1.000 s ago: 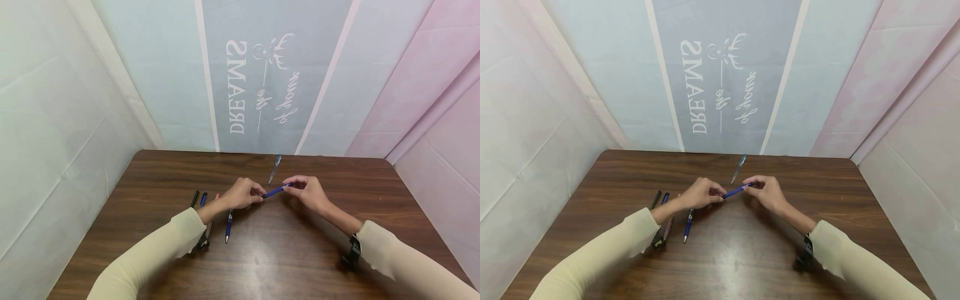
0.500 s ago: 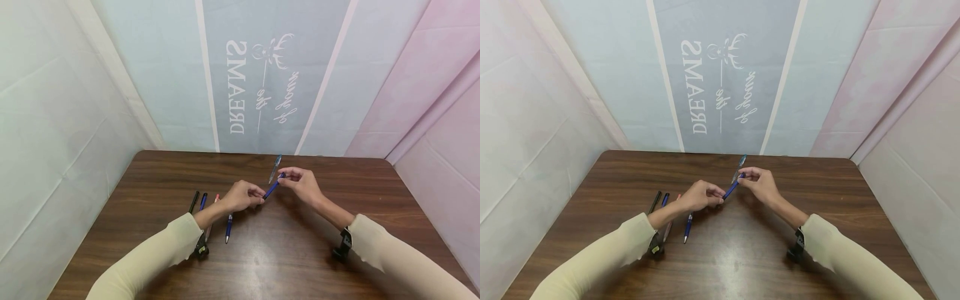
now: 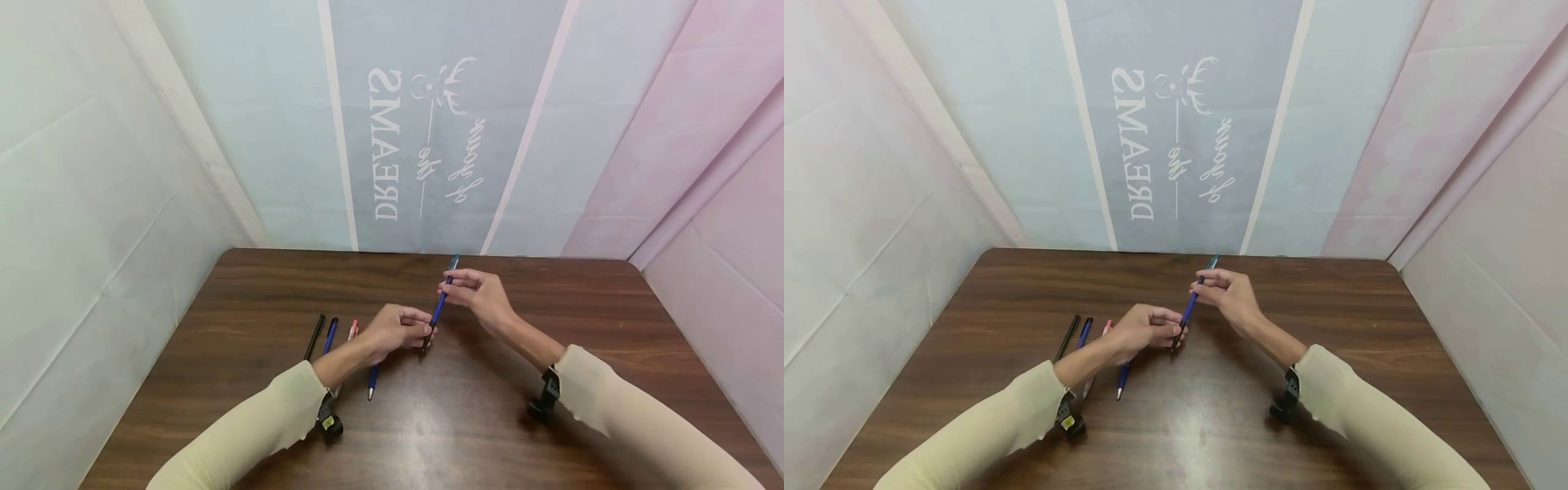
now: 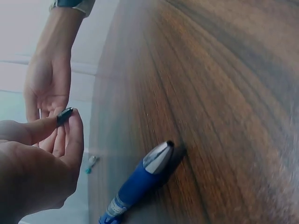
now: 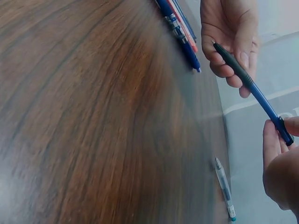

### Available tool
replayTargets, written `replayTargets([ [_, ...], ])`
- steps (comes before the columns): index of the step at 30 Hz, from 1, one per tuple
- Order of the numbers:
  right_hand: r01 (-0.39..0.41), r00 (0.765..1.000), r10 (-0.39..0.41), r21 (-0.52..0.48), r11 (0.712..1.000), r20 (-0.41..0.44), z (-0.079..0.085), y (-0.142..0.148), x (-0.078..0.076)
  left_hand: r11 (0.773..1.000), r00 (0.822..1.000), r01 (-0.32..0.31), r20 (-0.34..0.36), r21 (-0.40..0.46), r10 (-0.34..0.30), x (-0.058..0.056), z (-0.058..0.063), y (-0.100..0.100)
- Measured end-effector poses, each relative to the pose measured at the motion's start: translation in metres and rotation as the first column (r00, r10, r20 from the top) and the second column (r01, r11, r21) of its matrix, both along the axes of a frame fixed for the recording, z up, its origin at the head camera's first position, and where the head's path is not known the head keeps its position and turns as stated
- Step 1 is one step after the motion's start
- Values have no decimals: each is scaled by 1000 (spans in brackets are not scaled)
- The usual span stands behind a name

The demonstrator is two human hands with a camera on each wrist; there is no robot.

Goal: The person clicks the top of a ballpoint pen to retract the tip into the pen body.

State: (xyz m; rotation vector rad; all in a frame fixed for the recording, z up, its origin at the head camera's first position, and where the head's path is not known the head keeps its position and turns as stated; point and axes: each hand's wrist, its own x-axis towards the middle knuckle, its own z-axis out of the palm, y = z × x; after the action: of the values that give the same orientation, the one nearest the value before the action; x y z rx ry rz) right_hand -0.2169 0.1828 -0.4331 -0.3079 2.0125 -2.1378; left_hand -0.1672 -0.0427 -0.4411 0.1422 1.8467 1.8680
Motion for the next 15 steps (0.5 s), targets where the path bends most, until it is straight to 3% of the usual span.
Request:
replayTargets([
  [7, -20, 999, 22, -58, 998, 32, 1, -8, -1, 996, 995, -38, 95, 85, 30, 2, -1, 2],
  [15, -51, 997, 55, -79, 996, 60, -2, -13, -1, 987, 988, -77, 146, 141, 56, 6, -2, 2],
])
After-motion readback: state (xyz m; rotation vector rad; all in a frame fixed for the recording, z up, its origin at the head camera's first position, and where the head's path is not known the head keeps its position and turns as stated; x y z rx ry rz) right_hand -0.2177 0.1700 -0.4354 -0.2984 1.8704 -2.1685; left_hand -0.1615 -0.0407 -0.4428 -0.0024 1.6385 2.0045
